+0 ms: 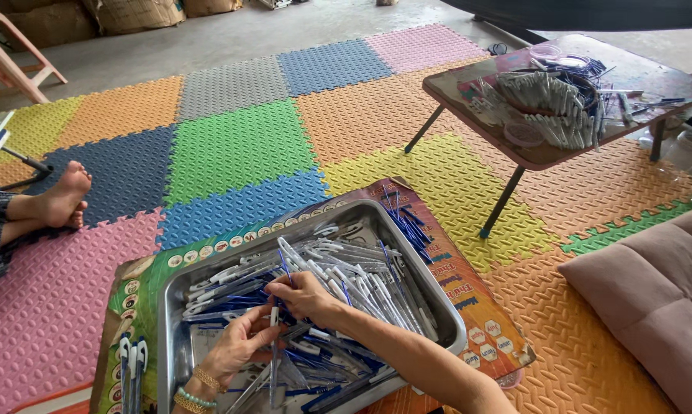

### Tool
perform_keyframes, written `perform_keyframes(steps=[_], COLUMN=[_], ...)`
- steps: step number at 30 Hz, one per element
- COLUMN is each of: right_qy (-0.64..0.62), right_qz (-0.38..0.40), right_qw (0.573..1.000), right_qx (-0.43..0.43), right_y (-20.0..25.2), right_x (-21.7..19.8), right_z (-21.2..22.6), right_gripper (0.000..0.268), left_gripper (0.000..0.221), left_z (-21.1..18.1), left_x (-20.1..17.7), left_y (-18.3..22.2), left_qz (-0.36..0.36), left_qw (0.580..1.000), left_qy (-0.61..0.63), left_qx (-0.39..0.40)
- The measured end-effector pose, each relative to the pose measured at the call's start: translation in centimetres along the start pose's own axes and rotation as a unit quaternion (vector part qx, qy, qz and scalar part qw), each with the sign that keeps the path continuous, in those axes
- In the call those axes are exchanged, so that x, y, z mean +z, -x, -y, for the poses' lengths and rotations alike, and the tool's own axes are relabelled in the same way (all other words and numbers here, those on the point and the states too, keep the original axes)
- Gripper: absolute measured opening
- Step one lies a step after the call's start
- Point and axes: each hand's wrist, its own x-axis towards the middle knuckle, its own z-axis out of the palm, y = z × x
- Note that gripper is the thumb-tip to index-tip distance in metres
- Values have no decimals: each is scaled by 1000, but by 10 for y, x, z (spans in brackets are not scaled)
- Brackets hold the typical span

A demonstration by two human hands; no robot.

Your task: The person assembles pens by inserting the ink cartridge and spring into the plastic pen body and attaching the cap, handling multiple pens one at a time from a metal tray.

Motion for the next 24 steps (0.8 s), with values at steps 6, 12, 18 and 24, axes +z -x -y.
perform_keyframes(steps=[6, 12, 18, 24], right_qy=[18, 47, 152, 93], right_qz=[-27, -22, -79, -31], right_qw=[999, 999, 984, 995], right_qx=[-25, -17, -48, -3], right_y=[-3, -2, 0, 1], right_x=[1, 3, 2, -1], right_z=[-7, -4, -4, -3], right_gripper=[29, 29, 36, 28], left_gripper=[79, 69, 55, 62], left_z=[12, 11, 0, -5], left_x=[-7, -9, -1, 0], left_y=[-9, -12, 2, 7], left_qz=[11, 13, -10, 8], left_qw=[1000, 999, 1000, 1000], left_qy=[15, 26, 3, 15], left_qx=[18, -16, -4, 6])
